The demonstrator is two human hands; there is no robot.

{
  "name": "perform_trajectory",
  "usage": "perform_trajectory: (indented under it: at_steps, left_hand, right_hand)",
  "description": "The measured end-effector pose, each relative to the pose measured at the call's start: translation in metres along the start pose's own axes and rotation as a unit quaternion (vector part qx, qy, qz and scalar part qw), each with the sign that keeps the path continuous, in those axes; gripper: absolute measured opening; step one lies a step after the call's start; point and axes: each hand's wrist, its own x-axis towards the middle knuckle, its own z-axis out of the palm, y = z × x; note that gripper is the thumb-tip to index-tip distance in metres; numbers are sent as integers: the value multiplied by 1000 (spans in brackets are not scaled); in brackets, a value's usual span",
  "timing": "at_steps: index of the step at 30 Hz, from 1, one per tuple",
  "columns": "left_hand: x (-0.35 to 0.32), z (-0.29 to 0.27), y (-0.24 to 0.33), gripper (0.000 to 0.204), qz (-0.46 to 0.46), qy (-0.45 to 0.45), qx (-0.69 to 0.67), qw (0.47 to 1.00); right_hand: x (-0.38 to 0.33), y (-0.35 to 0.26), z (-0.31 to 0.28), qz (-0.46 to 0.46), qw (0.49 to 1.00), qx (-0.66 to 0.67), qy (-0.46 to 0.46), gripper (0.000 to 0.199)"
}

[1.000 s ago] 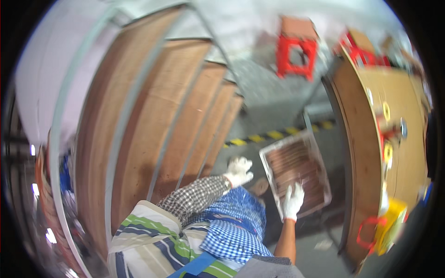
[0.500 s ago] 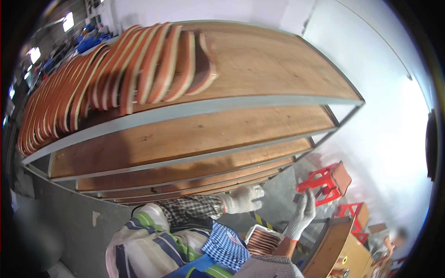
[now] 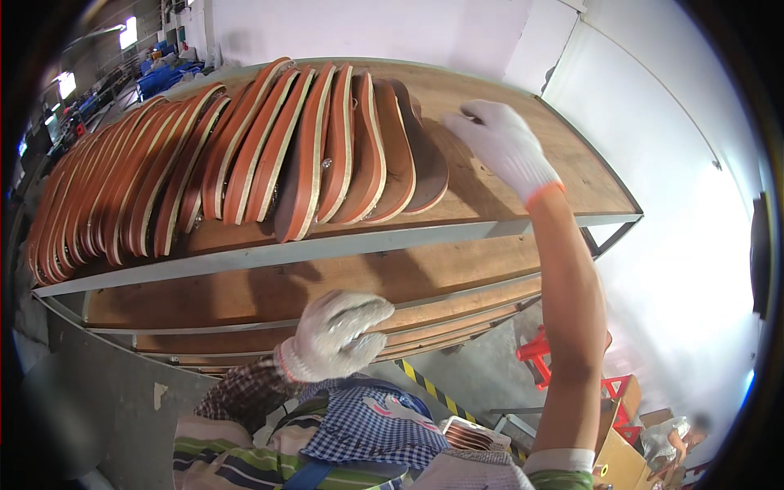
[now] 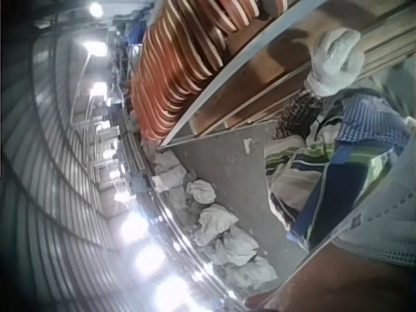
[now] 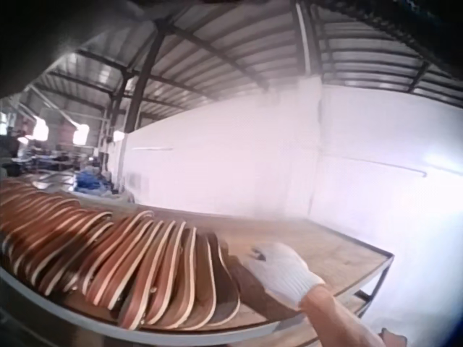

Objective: The recorder is organizing stacks of shoe soles by moving them between a storage rack and a plastic crate.

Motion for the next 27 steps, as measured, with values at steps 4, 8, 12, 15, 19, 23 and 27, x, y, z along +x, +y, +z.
perform_trajectory:
  at_steps: [4,8,12,15,19,23,27]
  left_hand:
    - [4,-43,38,43,82,90,117,986]
    - [-1,-88,54,46,104,156,319,929]
    - [28,-98,60,49,2,191,441,877]
    - [32,-101,52,54,-29,216,434,874]
    - [30,-97,53,52,-31,215,435,874]
    - [26,-89,55,51,-33,200,402,893]
    - [21,-98,62,63,-42,211,389,896]
  right_hand:
    - [51,-7,36,-15,990,-83,-115,70]
    - [49,-28,35,-96,988,-27,-121,78]
    - [57,-26,43,-58,993,22,-105,81]
    - [43,-44,38,-20,962,240,-131,50]
    - [25,-49,40,-65,922,372,-81,45]
    - [14,-26,15,-69,863,484,-130,39]
    - [-5,-35,13,4,835,529,-152,56]
